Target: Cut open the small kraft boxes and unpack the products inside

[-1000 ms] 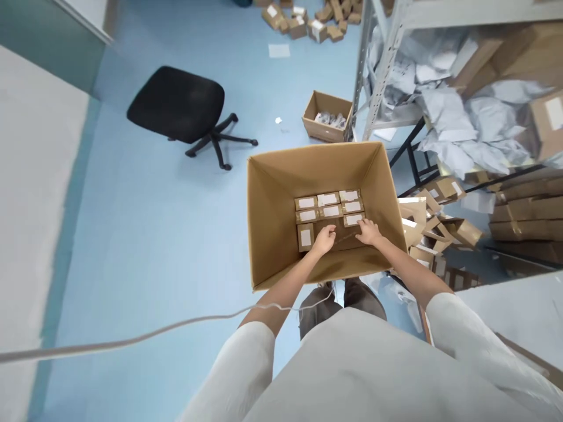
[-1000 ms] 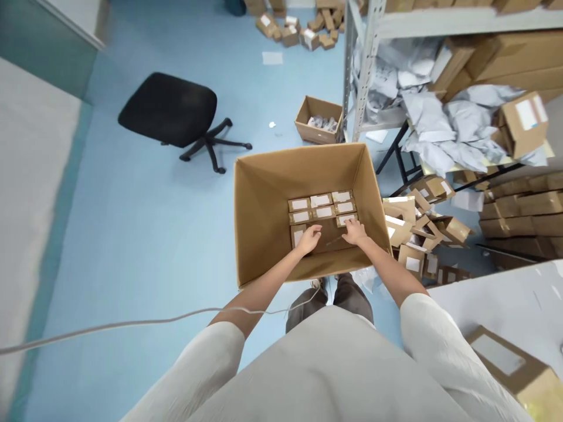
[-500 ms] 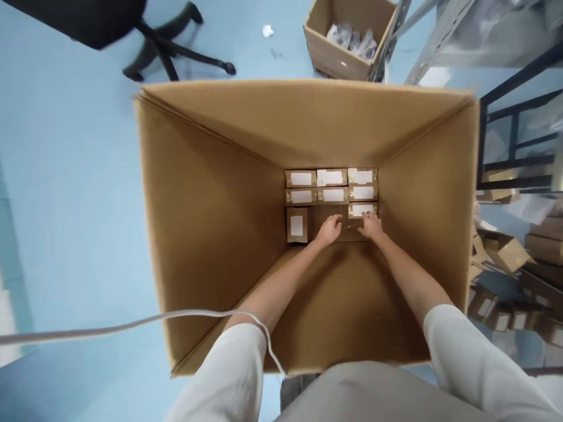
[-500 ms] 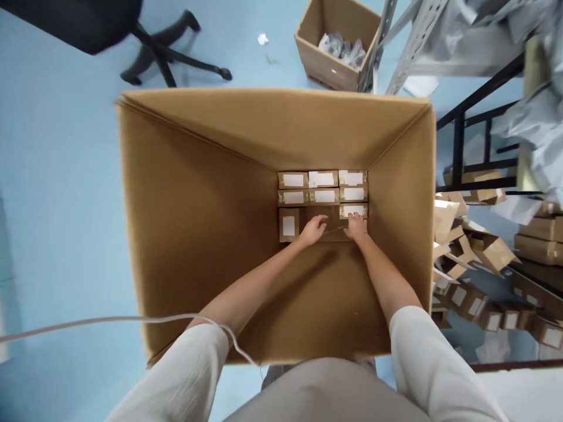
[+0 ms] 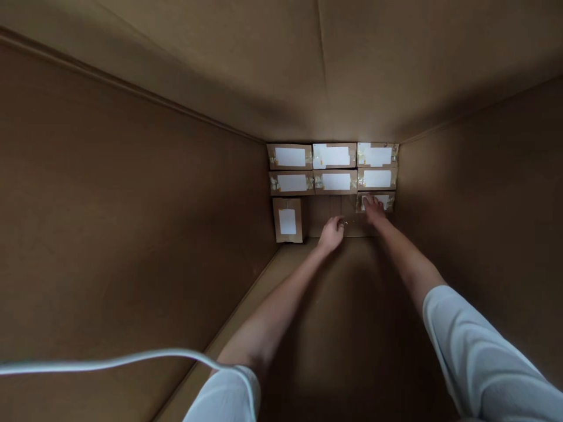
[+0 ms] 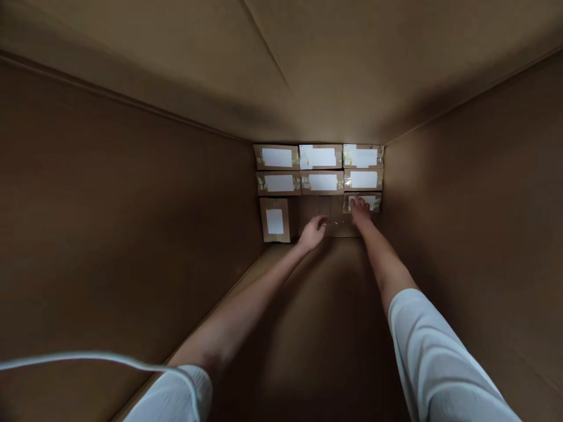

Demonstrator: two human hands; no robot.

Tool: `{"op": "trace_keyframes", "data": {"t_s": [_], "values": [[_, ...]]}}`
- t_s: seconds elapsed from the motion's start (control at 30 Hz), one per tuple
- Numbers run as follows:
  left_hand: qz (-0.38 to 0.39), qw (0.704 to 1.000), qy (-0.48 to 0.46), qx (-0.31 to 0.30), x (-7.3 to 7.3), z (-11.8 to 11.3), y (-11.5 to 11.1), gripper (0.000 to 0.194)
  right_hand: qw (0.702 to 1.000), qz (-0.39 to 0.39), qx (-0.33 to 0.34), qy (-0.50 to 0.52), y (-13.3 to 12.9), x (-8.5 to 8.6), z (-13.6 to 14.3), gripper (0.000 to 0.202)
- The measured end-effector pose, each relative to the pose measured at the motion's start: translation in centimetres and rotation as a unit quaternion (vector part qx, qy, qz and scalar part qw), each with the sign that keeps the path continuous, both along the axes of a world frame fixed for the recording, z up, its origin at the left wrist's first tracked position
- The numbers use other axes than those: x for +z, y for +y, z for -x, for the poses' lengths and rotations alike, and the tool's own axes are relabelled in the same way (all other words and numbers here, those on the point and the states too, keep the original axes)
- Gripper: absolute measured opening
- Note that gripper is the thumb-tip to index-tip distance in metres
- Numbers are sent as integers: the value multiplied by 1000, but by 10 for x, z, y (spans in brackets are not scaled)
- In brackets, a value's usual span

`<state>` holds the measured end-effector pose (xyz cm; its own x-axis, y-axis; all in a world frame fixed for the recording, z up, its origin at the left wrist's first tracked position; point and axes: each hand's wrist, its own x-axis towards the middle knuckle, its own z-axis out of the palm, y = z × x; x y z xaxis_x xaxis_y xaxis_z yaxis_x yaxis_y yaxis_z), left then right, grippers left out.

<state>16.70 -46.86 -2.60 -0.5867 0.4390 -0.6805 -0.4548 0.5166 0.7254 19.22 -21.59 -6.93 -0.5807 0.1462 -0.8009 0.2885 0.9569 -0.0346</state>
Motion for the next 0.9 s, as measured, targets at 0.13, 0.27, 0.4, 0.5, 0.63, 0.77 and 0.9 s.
{"op": "trace_keyframes", "data": {"t_s": [0.13,0.27,0.4,0.5,0.63,0.77,0.9], "values": [[8,999,-33,2,15,-11,-10,36,1000,18,8,11,-5,1,-4,82],[25,998,-49,-4,22,-11,-21,35,999,31,-9,24,-9,6,-15,83],[28,998,-54,-7,20,-5,-27,35,999,25,-14,22,-8,4,-15,67],[37,998,-55,-16,21,-2,-26,36,1000,7,10,20,-7,2,-14,57],[45,997,-55,-34,25,-4,-19,36,996,-7,85,-1,-4,4,-22,54],[45,996,-66,-48,25,-11,-17,36,990,-28,140,-9,-1,3,-29,53],[42,996,-56,-51,15,-17,-19,36,988,-36,151,-15,-1,5,-35,59]]}}
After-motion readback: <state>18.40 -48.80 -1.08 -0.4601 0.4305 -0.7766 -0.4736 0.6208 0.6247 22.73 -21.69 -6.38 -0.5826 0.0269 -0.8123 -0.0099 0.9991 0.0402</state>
